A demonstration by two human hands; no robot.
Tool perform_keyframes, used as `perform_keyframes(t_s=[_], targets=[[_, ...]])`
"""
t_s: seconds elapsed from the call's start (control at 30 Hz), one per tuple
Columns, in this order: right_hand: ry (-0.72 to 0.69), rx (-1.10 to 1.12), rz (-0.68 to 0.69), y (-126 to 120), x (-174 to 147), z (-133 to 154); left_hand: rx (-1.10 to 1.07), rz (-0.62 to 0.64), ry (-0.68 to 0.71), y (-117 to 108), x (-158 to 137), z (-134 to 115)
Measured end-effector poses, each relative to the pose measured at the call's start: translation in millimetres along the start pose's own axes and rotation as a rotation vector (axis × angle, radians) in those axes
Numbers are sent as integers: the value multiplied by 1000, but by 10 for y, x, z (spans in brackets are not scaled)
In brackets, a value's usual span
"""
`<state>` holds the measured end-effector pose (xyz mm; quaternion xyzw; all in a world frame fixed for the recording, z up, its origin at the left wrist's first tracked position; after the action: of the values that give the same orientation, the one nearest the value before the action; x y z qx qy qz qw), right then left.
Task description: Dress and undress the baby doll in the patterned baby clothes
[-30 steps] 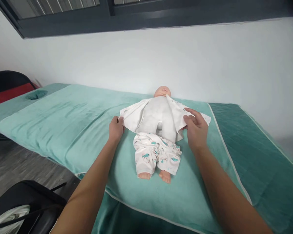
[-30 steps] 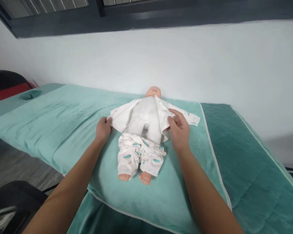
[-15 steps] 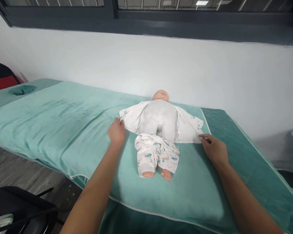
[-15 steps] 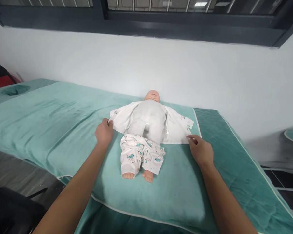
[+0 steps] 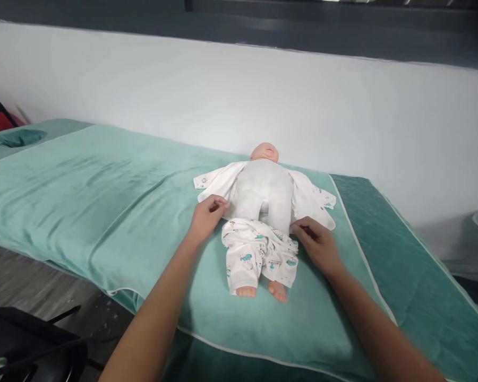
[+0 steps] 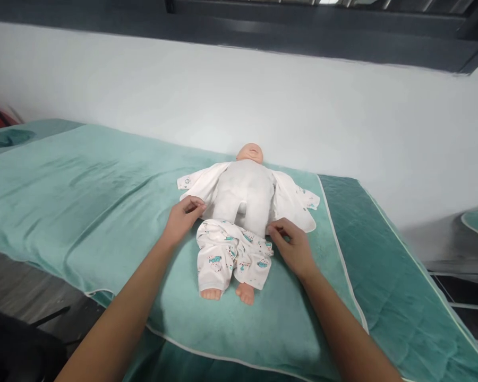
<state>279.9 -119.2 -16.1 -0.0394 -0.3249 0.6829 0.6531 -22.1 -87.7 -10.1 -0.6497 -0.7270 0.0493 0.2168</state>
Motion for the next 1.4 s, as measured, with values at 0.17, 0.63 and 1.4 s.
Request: perform_keyframes(t_s=[0.17, 0.63, 1.4], targets=[[-33, 234, 128, 110, -8, 81, -255, 372, -107, 81, -158, -169], [26, 277, 344, -19, -147, 59, -304, 631, 77, -5, -175, -143], [-100, 122, -133, 64, 119, 60, -653, 193, -75, 73, -3, -128]])
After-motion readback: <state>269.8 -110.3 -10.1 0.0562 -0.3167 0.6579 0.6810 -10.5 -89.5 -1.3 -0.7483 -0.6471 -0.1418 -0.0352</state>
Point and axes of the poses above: each hand's wrist, its own x-axis towards the middle knuckle, its own y-axis out of the palm, z = x × y, the point moved 3 cm from there along x, towards the middle knuckle, and after that the axes turned 4 degrees about x, right-handed, at the moved point
